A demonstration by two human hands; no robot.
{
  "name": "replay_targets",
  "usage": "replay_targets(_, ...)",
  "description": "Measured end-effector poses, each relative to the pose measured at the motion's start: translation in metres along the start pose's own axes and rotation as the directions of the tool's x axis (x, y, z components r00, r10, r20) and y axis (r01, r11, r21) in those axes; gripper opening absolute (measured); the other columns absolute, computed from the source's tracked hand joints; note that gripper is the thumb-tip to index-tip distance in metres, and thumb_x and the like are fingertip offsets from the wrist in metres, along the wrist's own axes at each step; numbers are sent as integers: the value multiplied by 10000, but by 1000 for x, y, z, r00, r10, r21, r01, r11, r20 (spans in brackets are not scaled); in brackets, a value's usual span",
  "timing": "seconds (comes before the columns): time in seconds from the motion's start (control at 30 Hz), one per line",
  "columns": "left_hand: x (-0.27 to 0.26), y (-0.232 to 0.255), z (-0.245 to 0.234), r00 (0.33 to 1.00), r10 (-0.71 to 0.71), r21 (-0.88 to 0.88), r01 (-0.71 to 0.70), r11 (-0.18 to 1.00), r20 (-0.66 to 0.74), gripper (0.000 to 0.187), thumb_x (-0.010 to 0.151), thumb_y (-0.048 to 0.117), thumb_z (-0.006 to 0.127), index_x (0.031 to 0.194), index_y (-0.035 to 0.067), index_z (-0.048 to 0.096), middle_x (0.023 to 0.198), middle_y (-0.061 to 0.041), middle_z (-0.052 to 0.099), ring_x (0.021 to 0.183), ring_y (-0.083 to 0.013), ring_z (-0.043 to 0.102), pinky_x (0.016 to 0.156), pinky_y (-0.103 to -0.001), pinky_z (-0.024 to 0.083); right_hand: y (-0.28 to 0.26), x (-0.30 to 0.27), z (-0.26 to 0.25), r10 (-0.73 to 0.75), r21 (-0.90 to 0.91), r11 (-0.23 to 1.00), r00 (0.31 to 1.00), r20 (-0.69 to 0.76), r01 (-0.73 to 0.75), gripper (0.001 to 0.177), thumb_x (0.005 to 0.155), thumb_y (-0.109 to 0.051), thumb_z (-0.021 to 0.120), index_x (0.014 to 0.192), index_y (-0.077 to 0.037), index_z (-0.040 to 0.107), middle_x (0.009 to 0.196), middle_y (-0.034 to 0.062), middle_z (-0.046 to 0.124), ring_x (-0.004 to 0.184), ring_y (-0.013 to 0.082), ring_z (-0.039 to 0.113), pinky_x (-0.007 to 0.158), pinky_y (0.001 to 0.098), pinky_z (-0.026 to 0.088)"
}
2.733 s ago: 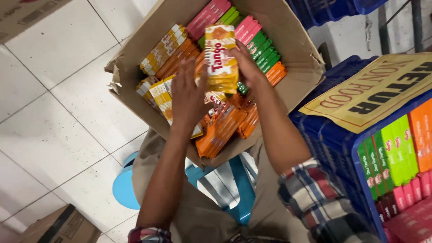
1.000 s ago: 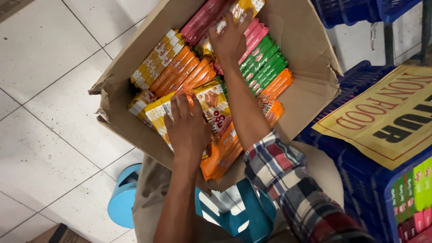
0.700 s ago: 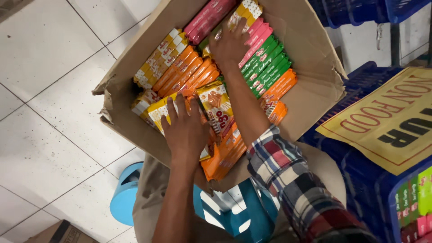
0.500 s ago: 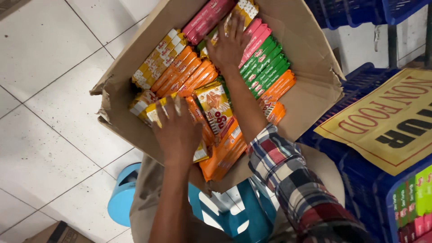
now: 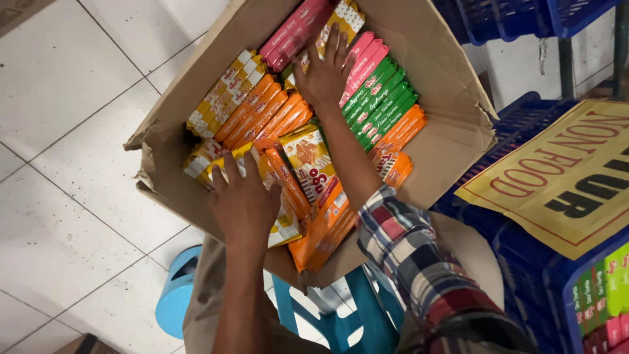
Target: The person transfers small snack packets from a blue crate into a cardboard box, arranging them by color and orientation. They repeatedly pick up packets, place them into the box, and adjust the arrangement to fit more items.
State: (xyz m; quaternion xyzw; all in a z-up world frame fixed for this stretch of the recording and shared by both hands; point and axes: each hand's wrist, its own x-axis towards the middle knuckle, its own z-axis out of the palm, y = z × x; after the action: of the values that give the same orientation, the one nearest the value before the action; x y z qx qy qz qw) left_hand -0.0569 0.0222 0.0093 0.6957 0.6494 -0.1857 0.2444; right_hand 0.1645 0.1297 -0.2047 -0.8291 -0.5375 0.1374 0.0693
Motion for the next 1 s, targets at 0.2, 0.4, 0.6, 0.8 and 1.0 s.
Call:
replay_targets(0.2, -5, 2, 0, 999, 41, 26, -40, 999, -29, 776, 875, 567, 652, 1524, 182, 471, 1583, -145, 434, 1418, -422, 410, 869, -611, 532, -10, -4, -6, 70, -92, 994, 993, 98, -61, 760, 1006, -741, 214, 1653, -350, 295, 1701, 115, -53, 1574, 378, -53, 1230, 717, 54)
replay_targets(0.4, -3, 3, -5, 999, 40, -19, -40, 999, -19, 767, 872, 565, 671, 1490, 151, 482, 1572, -161, 425, 1401, -431, 409, 893, -645, 506, -18, 34, -63, -29, -186, 980, 981, 192, 66, 806, 910, -803, 399, 1471, -246, 560, 1598, 211, 230, 1457, 496, 184, 1113, 781, 249)
replay_targets(0.6, -2, 1, -4, 999, 29, -14, -28, 1000, 38, 787, 902, 582, 640, 1531, 155, 438, 1614, -181, 380, 1438, -459, 368, 931, -663, 476, 0, 60, -53, -55, -65, 996, 985, 163, 67, 649, 940, -601, 610, 1407, -150, 630, 1602, 238, 195, 1407, 674, 140, 1170, 745, 243)
replay_targets(0.8, -2, 9, -15, 997, 26, -30, -23, 999, 71, 784, 887, 535, 659, 1528, 147, 430, 1613, -177, 372, 1452, -451, 357, 937, -654, 482, -8, 58, -34, 80, 190, 977, 993, 83, -94, 536, 790, -190, 878, 1233, 23, 664, 1625, 264, 101, 1511, 551, 51, 1221, 733, 145)
replay_targets(1.0, 0, 6, -9, 998, 17, -7, -16, 1000, 67, 792, 906, 583, 630, 1538, 152, 426, 1623, -188, 366, 1457, -454, 351, 940, -668, 479, -6, 44, -39, -39, 76, 996, 999, 35, 36, 319, 945, -303, 645, 1023, -41, 809, 1589, 309, 202, 1449, 629, 171, 1177, 779, 177)
